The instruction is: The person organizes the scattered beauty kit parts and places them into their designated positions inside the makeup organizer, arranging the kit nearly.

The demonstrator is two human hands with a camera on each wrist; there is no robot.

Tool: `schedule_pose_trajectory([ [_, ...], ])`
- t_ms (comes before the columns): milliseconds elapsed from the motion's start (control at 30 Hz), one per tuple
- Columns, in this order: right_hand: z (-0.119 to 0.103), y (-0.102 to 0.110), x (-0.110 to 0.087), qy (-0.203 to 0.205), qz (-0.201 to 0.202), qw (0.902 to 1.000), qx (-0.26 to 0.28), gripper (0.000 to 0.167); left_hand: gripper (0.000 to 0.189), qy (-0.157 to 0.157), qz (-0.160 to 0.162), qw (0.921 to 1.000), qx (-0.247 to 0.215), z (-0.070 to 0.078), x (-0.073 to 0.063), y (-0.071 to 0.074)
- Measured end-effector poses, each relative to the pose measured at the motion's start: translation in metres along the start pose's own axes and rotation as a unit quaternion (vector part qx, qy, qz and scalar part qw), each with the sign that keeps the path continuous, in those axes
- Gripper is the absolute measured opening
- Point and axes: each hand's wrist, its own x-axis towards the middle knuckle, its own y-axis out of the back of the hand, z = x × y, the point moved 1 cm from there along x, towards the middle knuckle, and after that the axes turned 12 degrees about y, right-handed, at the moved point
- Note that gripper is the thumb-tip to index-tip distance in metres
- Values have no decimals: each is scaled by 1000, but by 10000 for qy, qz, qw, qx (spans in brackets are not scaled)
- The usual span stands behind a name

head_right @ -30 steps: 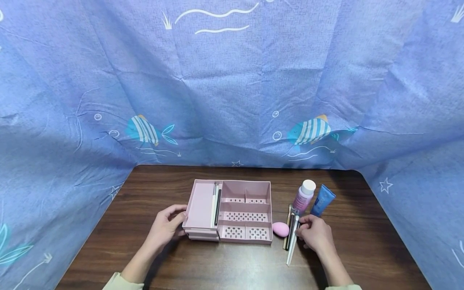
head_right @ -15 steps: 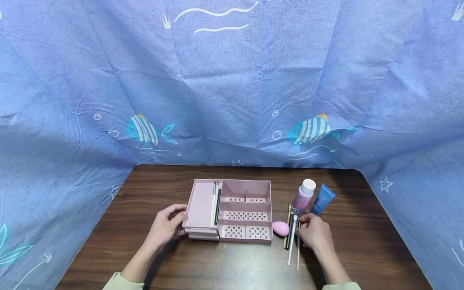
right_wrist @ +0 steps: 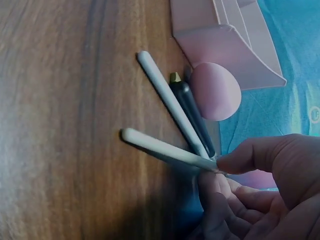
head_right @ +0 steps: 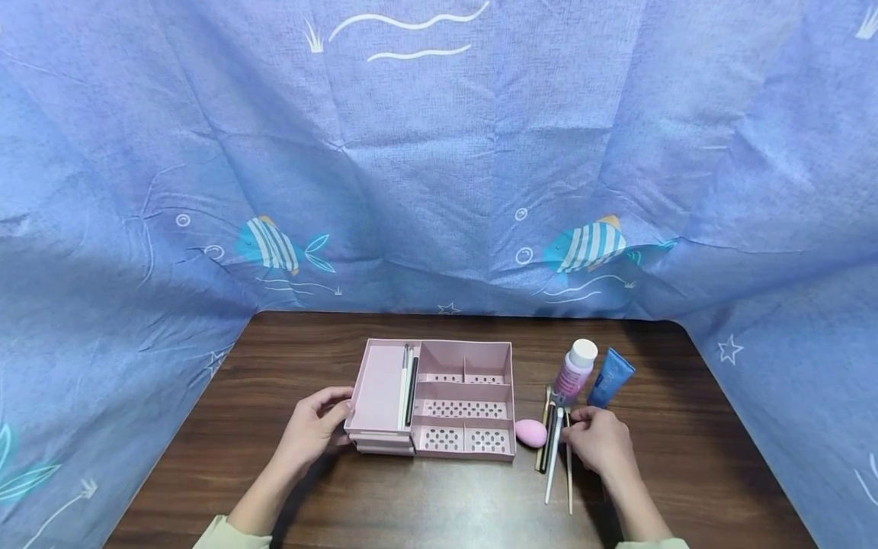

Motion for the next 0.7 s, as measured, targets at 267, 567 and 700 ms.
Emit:
schedule_pose_trajectory([
  [267,-6,0,4,82,46,10000,4,32,27,4,3,10000,-9,-2,1,0],
  [567,-18,0,7,127,-81,9997,178,33,26,51,-22,10000,-16,0,0,1],
  [700,-24,1,10,247,-117,9993,240,32,26,57,-34,10000,-16,0,1,1],
])
